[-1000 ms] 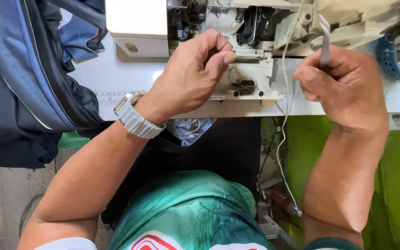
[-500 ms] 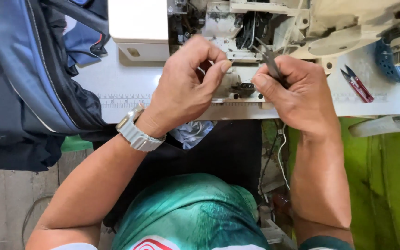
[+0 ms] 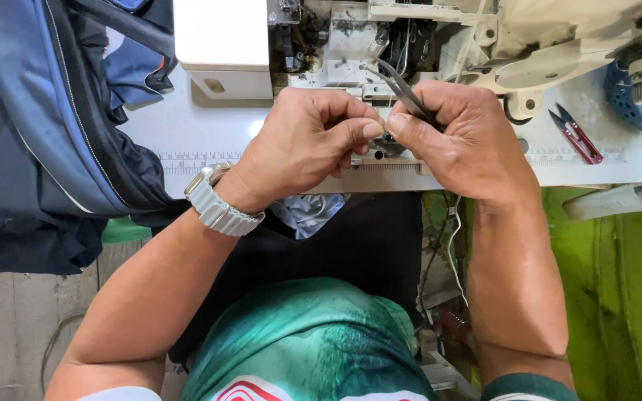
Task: The person uses tweezers to clean lint and debris from the bobbin area of a sewing machine. They then use the tweezers to pull a thread through the machine's internal mechanism.
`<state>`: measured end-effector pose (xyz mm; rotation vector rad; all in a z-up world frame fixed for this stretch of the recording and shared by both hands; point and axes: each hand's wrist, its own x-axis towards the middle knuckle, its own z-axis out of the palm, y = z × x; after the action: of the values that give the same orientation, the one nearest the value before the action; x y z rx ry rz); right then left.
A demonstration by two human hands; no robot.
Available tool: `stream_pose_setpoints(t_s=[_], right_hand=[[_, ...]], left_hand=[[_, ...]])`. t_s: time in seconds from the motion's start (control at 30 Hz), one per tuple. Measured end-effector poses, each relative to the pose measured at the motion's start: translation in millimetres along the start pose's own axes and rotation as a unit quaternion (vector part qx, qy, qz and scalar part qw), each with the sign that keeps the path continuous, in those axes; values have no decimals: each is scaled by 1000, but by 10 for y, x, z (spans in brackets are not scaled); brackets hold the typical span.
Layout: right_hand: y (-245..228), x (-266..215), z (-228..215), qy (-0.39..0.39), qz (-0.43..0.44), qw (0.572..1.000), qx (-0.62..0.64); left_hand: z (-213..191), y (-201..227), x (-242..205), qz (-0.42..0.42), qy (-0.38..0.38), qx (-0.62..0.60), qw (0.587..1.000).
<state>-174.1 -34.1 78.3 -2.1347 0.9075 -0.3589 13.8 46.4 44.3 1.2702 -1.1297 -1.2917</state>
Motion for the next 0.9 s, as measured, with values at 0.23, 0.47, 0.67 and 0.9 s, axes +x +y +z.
stream_pose_setpoints(t_s=[0.23, 0.47, 0.67, 0.9], right_hand=[[-20, 71, 41, -5, 26, 1000, -9], [-158, 174, 78, -11, 128, 991, 43], [148, 143, 86, 22, 0, 977, 214], [163, 61, 136, 64, -44, 997, 26]], left_hand=[[-19, 10, -23, 74, 23, 138, 987], [-29, -90, 5, 39, 51, 118, 991], [-55, -160, 17, 31, 67, 26, 997], [-84, -198, -1, 20, 68, -85, 994]])
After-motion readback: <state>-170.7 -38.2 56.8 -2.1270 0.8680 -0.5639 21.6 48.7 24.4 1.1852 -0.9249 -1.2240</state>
